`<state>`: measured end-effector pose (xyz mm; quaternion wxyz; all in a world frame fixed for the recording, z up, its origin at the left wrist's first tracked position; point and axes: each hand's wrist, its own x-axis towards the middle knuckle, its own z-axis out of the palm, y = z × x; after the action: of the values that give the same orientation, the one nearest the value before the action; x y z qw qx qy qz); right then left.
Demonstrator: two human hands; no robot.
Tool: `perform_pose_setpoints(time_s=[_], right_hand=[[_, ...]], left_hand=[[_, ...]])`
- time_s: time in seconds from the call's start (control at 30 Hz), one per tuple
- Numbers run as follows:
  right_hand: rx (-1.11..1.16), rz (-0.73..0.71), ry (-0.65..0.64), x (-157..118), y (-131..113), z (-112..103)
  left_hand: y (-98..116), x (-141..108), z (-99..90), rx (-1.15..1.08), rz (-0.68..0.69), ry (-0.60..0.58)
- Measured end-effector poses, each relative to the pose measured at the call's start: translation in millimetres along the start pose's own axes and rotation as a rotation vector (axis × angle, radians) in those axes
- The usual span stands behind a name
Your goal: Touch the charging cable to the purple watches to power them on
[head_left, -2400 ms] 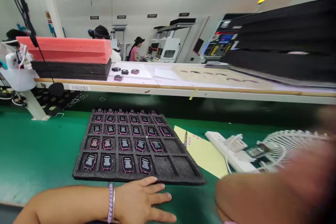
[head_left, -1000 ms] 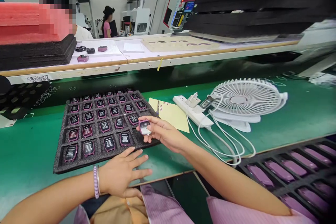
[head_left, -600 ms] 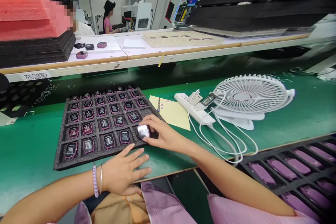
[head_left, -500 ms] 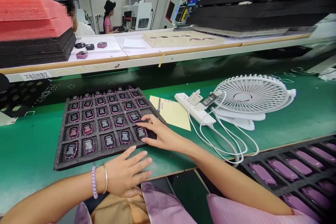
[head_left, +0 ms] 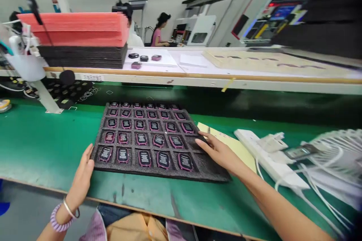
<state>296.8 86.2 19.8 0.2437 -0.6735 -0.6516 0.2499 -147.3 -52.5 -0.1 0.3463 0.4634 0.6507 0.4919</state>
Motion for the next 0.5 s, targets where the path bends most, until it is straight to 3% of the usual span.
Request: perform_pose_setpoints(time_s=[0.13,0.2,0.3,0.4,0.5], right_hand=[[0.063,0.057,-0.018,-12.7,-12.1,-0.2],[0.070,0.056,-0.086,-25.2,-18.5,0.0],[0.103,0.037,-0.249,-43.3,-36.7,8.3],[0.153,-0.042,-0.525,-54.6,-75.2,32.3],[0.293,-0.122,-0.741,-60.5,-130.7,72.9]], left_hand=[[-9.2,-36.4,6.0,-0.009,0.081,0.082],[-20.2,-58.4,0.9,0.011,0.121,0.201],[-40.4,-85.7,-17.2,0.008,0.112,0.539],[-54.1,-99.8,-38.9,0.065,0.073,0.914],[-63.2,-104.6,-53.2,0.143,0.022,1.047]])
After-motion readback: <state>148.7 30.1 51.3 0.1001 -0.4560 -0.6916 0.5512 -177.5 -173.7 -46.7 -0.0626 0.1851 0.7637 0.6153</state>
